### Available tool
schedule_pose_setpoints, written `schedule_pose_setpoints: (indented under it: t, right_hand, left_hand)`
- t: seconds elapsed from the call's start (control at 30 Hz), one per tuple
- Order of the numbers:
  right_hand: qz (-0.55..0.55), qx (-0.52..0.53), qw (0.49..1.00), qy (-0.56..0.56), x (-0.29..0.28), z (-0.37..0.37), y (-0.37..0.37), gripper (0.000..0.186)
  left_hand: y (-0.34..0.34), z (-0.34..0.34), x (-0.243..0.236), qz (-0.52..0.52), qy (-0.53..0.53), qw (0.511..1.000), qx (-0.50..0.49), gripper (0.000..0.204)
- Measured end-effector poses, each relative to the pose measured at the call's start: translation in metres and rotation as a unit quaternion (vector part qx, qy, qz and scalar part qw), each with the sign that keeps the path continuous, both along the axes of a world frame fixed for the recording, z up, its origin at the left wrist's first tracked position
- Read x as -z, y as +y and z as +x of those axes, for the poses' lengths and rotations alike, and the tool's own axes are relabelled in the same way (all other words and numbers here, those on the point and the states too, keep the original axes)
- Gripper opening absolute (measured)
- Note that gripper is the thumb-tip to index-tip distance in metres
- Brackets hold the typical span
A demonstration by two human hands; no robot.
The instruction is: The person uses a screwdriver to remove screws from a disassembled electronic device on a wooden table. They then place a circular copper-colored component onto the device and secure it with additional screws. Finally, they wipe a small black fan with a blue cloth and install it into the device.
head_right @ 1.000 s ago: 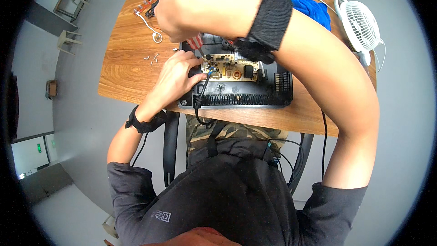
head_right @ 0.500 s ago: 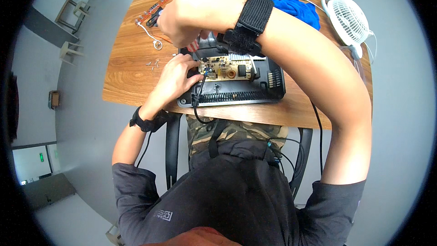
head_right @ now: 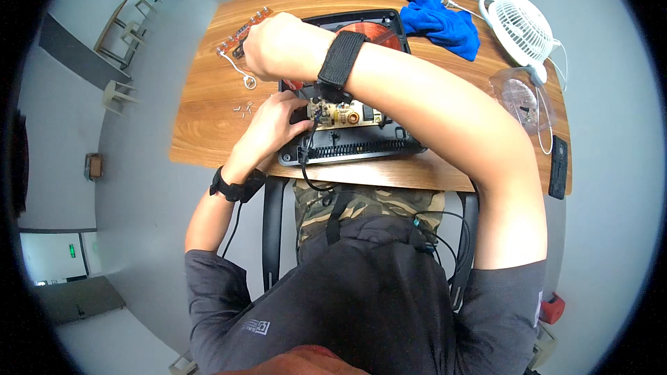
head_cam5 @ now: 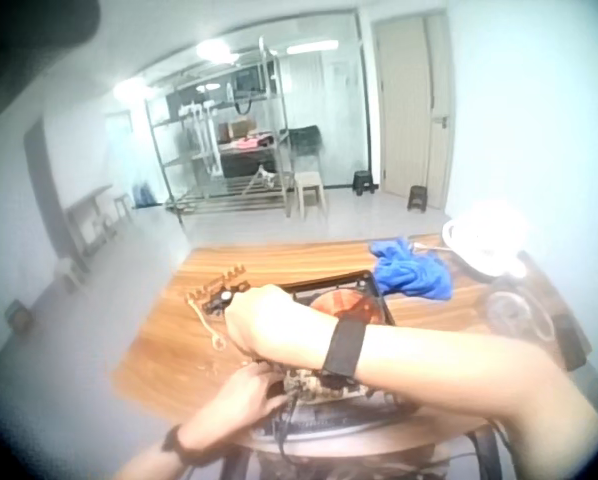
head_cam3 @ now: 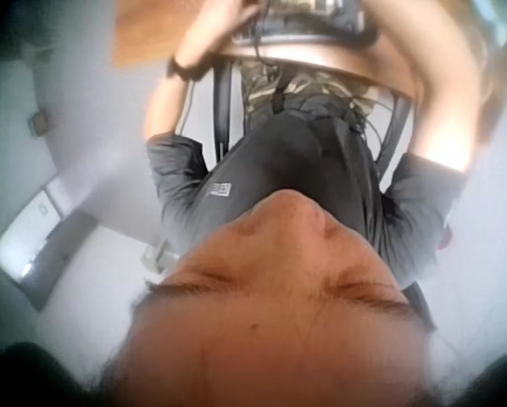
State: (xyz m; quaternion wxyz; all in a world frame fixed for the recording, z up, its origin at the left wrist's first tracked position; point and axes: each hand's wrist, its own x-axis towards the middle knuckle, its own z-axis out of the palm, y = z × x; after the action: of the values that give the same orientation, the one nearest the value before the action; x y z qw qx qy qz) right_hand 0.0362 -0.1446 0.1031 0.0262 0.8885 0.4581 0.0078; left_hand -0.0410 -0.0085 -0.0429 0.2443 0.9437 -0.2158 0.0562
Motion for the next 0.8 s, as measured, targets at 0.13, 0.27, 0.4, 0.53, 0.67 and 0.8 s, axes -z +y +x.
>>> schedule_pose_setpoints:
  t: [0.13, 0.27, 0.4, 0.53, 0.67, 0.8]
  right_hand:
    - [-0.001, -0.027, 0.999, -0.028, -0.004, -0.002, -0.010, 0.022]
    - [0.028, -0.009, 1.000, 0.004, 0.004, 0.001, -0.012, 0.024]
    - [0.045, 0.030, 0.998, 0.039, 0.004, 0.001, -0.016, 0.034]
    - [0.023, 0.011, 0.997, 0.077, -0.005, 0.005, -0.020, 0.028]
    - [0.023, -0.030, 0.997, 0.061, 0.002, 0.018, -0.028, 0.024]
    - [-0.004, -0.031, 0.997, 0.067, -0.007, 0.013, -0.032, 0.021]
  left_hand:
    - [-0.001, 0.006, -0.038, -0.117, 0.052, 0.990, -0.065, 0.034]
    - [-0.001, 0.020, -0.044, -0.174, 0.041, 0.980, -0.084, 0.034]
    - [-0.009, 0.030, -0.035, -0.193, -0.002, 0.978, -0.085, 0.037]
    - [-0.004, 0.026, -0.043, -0.168, 0.011, 0.980, -0.104, 0.031]
    - [-0.005, 0.031, -0.047, -0.168, 0.067, 0.978, -0.100, 0.027]
    - [-0.002, 0.035, -0.044, -0.200, 0.088, 0.973, -0.078, 0.026]
